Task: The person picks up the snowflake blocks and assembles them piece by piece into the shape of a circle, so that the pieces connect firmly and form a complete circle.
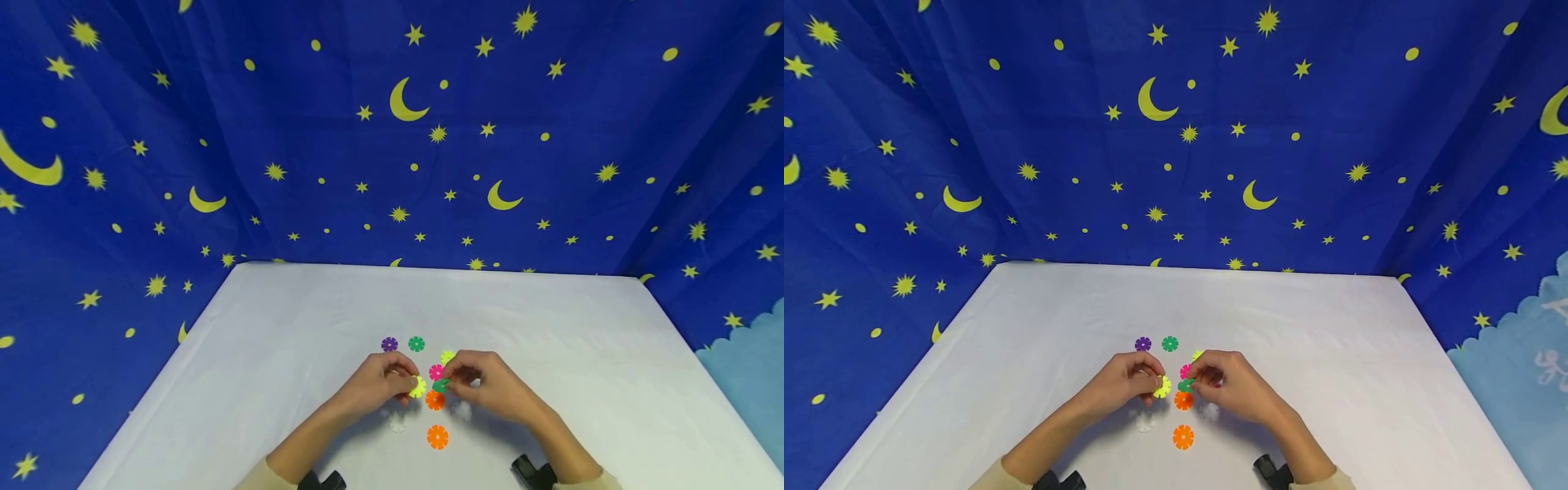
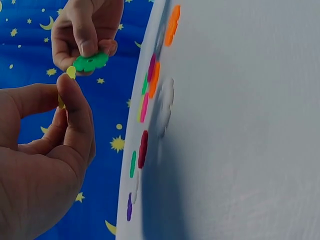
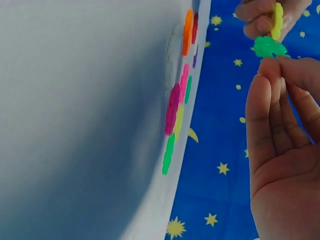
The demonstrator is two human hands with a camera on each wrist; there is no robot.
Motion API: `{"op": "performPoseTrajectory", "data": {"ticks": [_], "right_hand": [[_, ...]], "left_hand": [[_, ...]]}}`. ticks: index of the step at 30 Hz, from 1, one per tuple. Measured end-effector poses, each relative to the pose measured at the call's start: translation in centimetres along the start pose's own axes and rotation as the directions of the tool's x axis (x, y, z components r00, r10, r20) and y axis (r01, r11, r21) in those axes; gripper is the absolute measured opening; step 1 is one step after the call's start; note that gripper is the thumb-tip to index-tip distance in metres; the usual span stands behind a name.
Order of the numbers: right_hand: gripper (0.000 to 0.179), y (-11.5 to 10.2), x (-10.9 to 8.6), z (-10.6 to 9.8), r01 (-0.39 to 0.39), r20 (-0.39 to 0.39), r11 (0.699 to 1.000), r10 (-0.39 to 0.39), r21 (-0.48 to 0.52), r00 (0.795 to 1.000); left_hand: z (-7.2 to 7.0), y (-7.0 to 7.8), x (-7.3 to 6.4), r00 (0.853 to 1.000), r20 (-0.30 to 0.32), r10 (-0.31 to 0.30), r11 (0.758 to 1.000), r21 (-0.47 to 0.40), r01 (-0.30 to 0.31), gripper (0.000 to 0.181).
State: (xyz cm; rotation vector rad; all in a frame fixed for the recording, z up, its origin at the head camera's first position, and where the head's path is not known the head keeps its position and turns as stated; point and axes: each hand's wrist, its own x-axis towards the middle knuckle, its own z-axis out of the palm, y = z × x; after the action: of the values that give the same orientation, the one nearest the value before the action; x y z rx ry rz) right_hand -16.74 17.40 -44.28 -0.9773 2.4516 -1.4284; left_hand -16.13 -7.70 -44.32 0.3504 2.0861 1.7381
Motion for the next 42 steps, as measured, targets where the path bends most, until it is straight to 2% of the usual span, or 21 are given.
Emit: {"op": "performPoseTrajectory", "data": {"ticks": [5, 10, 17, 24, 32, 42], "right_hand": [[0.015, -0.5, 0.3, 0.4, -0.003, 0.029, 0.999, 0.002, 0.048, 1.0], [0.013, -1.0, 0.4, 0.7, 0.0, 0.027, 0.999, -0.001, 0.048, 1.0], [0.02, -1.4, 0.5, 1.4, 0.076, -0.026, 0.996, -0.075, 0.044, 0.997], [0.026, -1.7, 0.4, 2.1, 0.105, -0.056, 0.994, -0.105, -0.001, 0.993], [0.027, -1.7, 0.5, 2.5, 0.191, -0.088, 0.981, -0.192, -0.019, 0.977], [0.027, -1.8, 0.5, 2.8, 0.23, -0.151, 0.972, -0.235, -0.053, 0.96]], "left_hand": [[0.3, 0.3, -0.2, 0.999, 0.02, 0.029, 0.999, -0.016, -0.029, 0.014], [0.3, 0.3, -0.2, 0.999, 0.024, 0.036, 0.999, -0.033, -0.035, 0.013], [0.3, 0.3, -0.2, 0.999, 0.027, 0.025, 0.991, -0.129, -0.021, 0.015], [0.6, 0.1, -0.4, 1.0, -0.002, -0.001, 0.979, -0.205, 0.001, 0.016], [0.8, -0.2, -0.5, 0.999, -0.011, -0.052, 0.938, -0.343, 0.045, 0.018], [1.2, -0.2, -0.3, 0.995, -0.076, -0.061, 0.929, -0.37, 0.028, 0.016]]}}
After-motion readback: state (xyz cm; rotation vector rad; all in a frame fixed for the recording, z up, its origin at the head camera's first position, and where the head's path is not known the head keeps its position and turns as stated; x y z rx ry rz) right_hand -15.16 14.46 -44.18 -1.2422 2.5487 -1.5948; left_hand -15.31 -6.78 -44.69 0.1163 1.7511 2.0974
